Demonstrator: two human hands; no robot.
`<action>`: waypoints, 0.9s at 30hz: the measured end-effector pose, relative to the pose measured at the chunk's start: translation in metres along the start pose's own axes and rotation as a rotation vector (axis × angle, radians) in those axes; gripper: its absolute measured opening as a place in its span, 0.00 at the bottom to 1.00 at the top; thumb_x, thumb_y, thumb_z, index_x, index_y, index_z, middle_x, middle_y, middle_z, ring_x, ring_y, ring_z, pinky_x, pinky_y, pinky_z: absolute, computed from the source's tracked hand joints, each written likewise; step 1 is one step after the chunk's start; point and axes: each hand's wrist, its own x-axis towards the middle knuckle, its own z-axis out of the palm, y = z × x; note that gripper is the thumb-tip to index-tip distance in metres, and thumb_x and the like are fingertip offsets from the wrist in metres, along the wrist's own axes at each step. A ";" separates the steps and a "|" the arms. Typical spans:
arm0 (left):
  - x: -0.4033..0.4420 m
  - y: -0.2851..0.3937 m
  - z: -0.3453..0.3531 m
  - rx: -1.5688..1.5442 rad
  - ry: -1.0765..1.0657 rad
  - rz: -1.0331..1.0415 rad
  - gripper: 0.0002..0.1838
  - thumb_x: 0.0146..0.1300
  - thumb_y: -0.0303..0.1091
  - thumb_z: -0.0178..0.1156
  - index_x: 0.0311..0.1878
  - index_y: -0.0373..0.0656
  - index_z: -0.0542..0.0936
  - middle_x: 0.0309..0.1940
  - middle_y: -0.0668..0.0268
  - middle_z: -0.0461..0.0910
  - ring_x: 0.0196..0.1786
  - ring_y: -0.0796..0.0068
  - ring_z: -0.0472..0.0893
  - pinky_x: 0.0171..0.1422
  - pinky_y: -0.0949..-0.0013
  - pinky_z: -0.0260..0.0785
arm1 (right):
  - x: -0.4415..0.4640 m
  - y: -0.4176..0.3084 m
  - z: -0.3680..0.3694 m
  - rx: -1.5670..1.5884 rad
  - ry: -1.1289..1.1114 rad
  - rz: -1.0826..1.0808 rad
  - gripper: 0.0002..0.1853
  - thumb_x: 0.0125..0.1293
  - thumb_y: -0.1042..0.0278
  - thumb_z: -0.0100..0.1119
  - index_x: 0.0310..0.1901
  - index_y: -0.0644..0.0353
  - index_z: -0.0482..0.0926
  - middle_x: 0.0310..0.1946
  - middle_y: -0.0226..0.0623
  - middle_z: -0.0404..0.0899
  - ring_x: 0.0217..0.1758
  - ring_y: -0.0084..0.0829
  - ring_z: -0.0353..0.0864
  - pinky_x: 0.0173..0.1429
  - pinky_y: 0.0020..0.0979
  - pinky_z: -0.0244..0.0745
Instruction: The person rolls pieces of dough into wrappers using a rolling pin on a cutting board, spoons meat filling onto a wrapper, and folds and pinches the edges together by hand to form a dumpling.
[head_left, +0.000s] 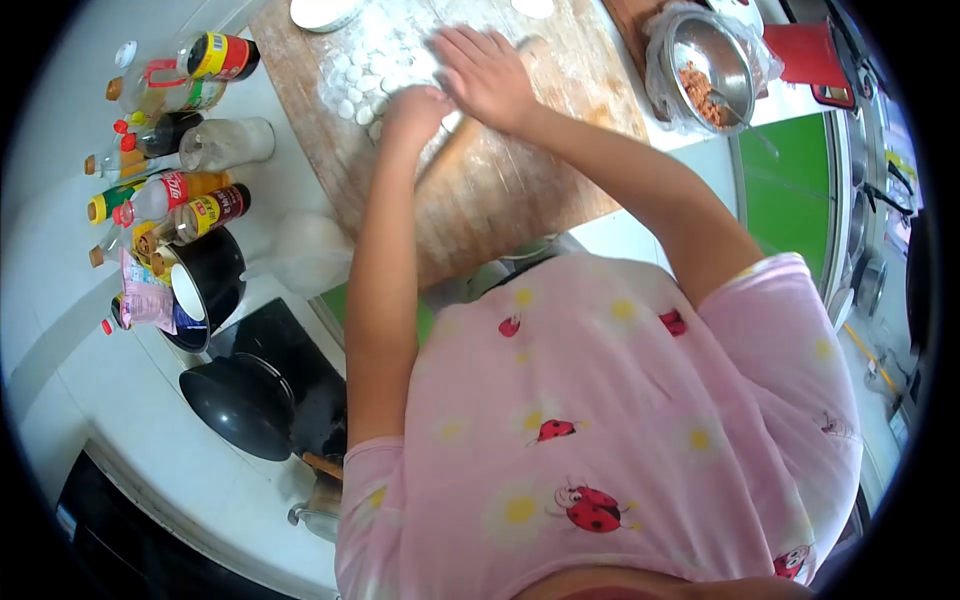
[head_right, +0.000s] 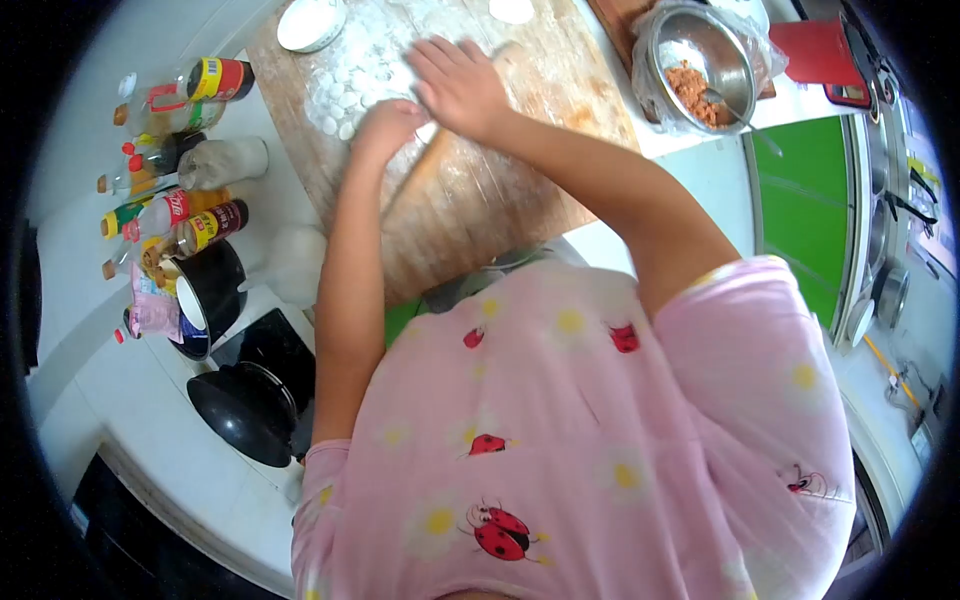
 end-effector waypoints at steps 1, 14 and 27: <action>0.002 -0.008 0.006 -0.059 0.001 0.015 0.15 0.58 0.40 0.64 0.41 0.39 0.86 0.32 0.56 0.85 0.41 0.64 0.86 0.48 0.61 0.75 | 0.001 -0.005 0.000 0.035 -0.001 0.013 0.25 0.75 0.55 0.39 0.68 0.54 0.69 0.69 0.37 0.69 0.74 0.35 0.63 0.77 0.46 0.54; -0.015 -0.010 0.000 -0.217 0.010 0.032 0.13 0.60 0.31 0.61 0.45 0.33 0.83 0.29 0.56 0.85 0.29 0.73 0.86 0.30 0.72 0.74 | 0.007 -0.010 -0.002 -0.004 0.015 -0.031 0.24 0.73 0.58 0.41 0.67 0.56 0.70 0.69 0.36 0.70 0.74 0.33 0.63 0.73 0.47 0.57; -0.021 -0.012 -0.001 -0.348 -0.044 -0.060 0.10 0.60 0.34 0.60 0.35 0.36 0.84 0.28 0.57 0.84 0.27 0.71 0.85 0.34 0.67 0.75 | -0.046 -0.005 -0.020 0.011 -0.091 -0.049 0.24 0.73 0.58 0.42 0.68 0.53 0.69 0.70 0.32 0.67 0.76 0.31 0.60 0.77 0.46 0.51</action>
